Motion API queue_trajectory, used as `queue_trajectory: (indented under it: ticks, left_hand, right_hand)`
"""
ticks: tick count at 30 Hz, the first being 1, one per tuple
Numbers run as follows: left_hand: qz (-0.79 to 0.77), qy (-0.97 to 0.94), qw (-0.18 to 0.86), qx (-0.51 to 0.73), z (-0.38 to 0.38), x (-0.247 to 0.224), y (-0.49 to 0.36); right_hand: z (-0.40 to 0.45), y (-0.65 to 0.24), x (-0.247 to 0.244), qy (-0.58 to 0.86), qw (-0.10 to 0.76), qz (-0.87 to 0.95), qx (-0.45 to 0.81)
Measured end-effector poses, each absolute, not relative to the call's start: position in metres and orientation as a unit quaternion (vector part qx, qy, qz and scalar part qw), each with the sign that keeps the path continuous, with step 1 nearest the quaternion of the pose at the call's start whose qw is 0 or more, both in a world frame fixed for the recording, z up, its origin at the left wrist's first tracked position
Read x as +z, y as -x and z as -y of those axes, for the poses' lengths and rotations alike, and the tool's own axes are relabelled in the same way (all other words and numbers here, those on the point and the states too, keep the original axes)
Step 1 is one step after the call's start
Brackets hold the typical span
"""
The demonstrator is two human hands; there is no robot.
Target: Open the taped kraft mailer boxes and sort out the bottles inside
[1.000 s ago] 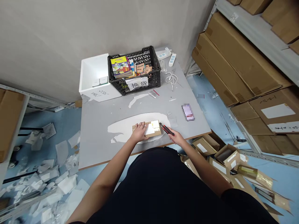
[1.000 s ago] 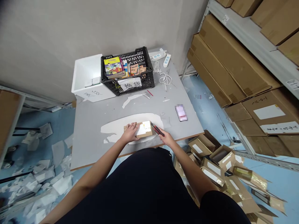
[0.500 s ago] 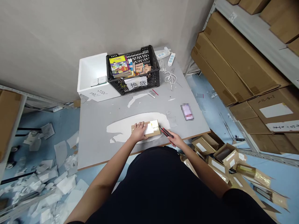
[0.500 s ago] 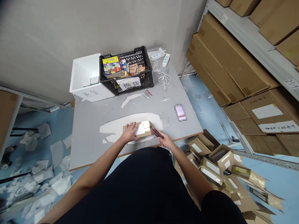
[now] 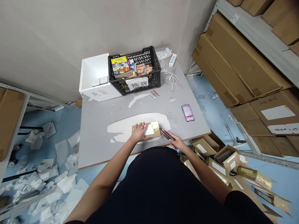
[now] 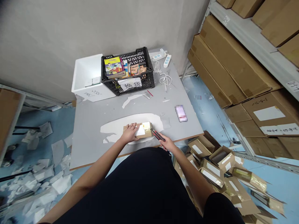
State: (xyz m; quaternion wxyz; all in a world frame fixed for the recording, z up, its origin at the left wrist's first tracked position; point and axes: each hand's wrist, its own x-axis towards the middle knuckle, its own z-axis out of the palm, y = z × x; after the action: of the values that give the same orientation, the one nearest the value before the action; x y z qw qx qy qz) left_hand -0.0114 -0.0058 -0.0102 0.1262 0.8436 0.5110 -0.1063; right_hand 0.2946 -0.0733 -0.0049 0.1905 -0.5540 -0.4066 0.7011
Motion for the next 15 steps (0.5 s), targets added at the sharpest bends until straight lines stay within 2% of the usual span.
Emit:
queue_trajectory:
  ticks: [5, 10, 12, 15]
  left_hand:
    - [-0.515, -0.843, 0.125, -0.096, 0.007, -0.013, 0.011]
    - [-0.515, -0.844, 0.129, -0.083, 0.008, -0.013, 0.011]
    - [-0.527, -0.836, 0.131, -0.076, 0.008, -0.014, 0.011]
    - [-0.546, -0.825, 0.128, -0.067, 0.008, -0.016, 0.011]
  right_hand:
    - [0.089, -0.292, -0.006, 0.563, 0.157, 0.411, 0.700]
    - [0.097, -0.292, -0.009, 0.564, 0.160, 0.411, 0.698]
    - [0.099, -0.296, -0.009, 0.566, 0.177, 0.408, 0.694]
    - [0.103, -0.307, -0.011, 0.585, 0.251, 0.389, 0.666]
